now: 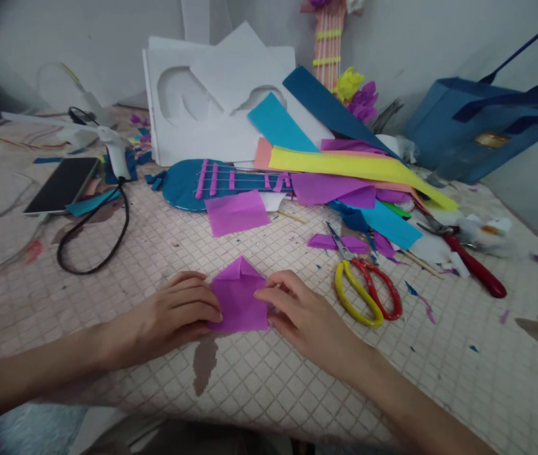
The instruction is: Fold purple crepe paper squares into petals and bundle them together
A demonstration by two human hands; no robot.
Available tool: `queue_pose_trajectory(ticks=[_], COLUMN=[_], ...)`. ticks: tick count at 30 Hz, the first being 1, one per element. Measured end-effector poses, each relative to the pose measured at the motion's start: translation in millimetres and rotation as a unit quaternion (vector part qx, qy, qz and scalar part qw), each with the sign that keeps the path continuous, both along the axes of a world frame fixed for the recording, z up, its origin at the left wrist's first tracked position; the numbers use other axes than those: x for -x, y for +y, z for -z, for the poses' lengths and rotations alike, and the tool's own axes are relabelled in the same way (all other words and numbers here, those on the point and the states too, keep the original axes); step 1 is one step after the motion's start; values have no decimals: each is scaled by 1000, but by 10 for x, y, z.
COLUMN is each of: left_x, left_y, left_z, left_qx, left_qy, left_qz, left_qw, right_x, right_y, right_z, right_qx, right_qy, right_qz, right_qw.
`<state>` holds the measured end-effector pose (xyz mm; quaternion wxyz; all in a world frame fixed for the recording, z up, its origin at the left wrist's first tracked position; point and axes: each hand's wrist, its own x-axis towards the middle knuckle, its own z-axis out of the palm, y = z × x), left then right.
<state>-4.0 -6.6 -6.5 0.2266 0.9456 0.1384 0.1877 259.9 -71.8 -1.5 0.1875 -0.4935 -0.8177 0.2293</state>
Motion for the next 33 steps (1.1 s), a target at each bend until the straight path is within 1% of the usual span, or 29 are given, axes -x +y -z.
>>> queue_pose_trajectory(ticks=[3, 6, 10, 14, 17, 22, 26, 33], left_x=[17, 15, -48, -156, -233, -322, -350, -357], left_y=[6, 22, 36, 10, -18, -27, -21, -33], left_z=[32, 32, 2, -39, -45, -11, -2, -4], left_qx=[43, 76, 127, 167, 168, 157, 146, 142], left_qy=[-17, -28, -44, -37, -19, 12, 20, 20], left_qz=[-17, -20, -42, -101, -151, -195, -203, -211], left_qw=[999, 997, 990, 980, 974, 968, 968, 967], right_x=[-5, 8, 68, 143, 188, 237, 251, 273], right_y=[12, 39, 100, 168, 211, 240, 229, 231], right_z=[25, 35, 8, -30, -37, -12, -3, -7], right_qx=[-28, -41, -16, 13, 25, 33, 32, 30], right_qy=[-19, 2, 36, 46, 31, 15, 11, 7], right_qz=[-40, -63, -36, -8, 1, 21, 37, 47], right_qw=[999, 997, 999, 999, 999, 999, 999, 998])
